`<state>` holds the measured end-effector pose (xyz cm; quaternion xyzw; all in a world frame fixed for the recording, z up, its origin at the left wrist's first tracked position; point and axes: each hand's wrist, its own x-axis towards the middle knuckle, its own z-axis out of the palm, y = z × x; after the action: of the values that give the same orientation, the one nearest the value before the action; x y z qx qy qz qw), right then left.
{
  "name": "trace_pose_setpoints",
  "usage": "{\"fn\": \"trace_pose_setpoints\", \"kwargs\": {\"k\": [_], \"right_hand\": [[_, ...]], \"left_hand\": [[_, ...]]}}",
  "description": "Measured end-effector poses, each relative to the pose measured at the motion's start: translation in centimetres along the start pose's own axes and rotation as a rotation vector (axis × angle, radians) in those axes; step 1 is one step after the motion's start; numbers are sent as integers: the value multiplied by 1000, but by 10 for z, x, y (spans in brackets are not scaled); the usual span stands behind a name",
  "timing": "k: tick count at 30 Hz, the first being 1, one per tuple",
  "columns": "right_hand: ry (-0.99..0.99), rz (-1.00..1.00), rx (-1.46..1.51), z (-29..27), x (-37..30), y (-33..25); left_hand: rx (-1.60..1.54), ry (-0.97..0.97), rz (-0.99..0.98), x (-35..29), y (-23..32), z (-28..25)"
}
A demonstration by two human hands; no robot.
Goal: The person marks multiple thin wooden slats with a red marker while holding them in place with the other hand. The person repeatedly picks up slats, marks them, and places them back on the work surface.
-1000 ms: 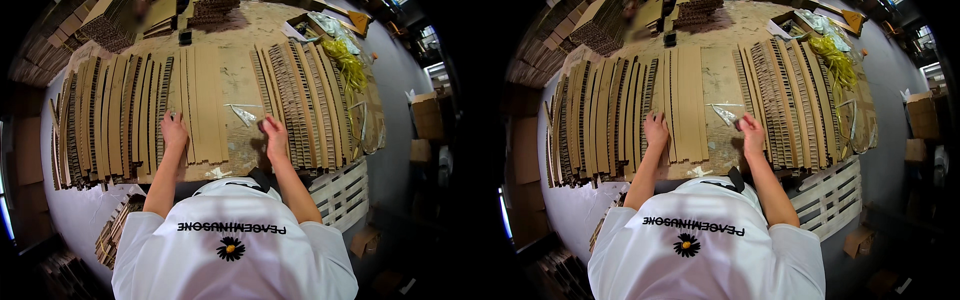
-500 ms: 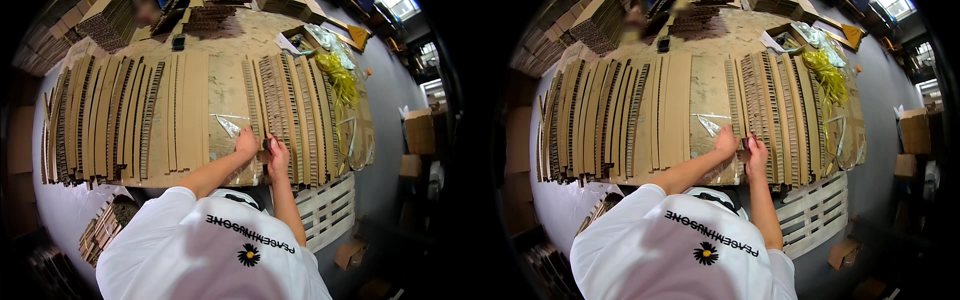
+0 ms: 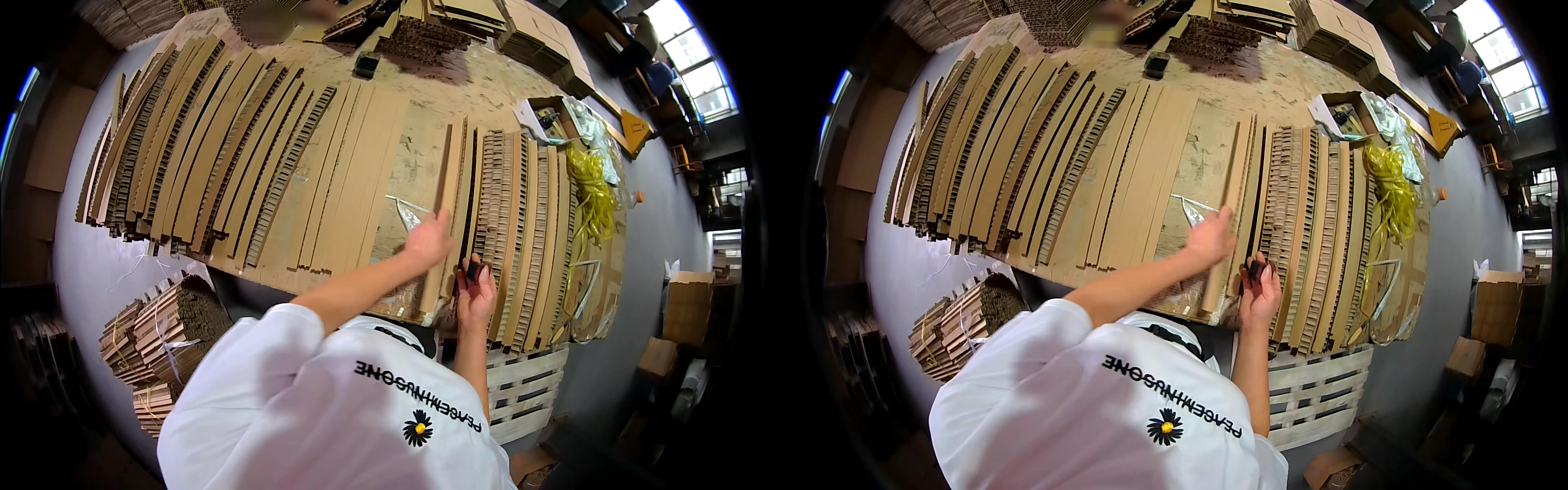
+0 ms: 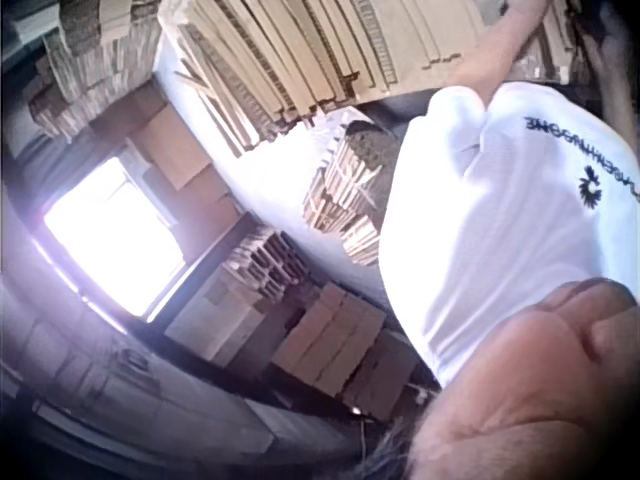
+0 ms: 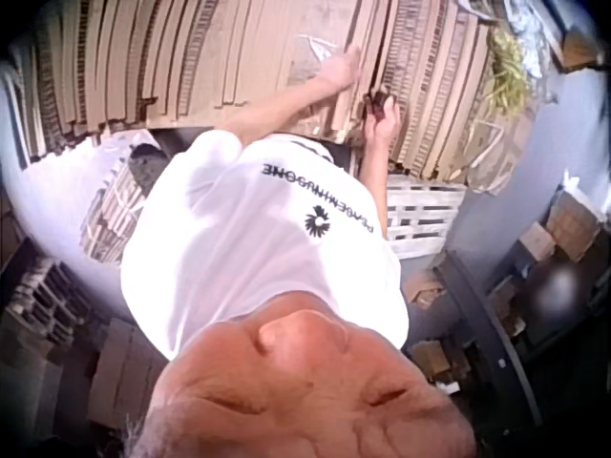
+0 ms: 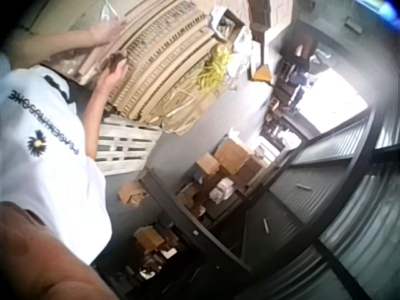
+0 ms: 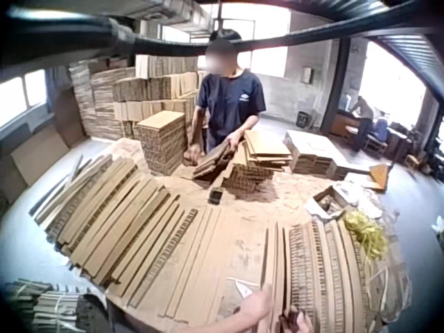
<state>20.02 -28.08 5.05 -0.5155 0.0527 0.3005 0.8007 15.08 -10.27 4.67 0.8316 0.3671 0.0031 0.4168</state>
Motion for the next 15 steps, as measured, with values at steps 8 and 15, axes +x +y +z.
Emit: {"fn": "trace_pose_setpoints", "kwargs": {"k": [8,15], "right_hand": [[-90,11,52,17,5,13],[-105,-6,58,3,-15,-4]], "left_hand": [[434,214,31,12,-96,-48],[255,-2,158,17,-24,3]]}}
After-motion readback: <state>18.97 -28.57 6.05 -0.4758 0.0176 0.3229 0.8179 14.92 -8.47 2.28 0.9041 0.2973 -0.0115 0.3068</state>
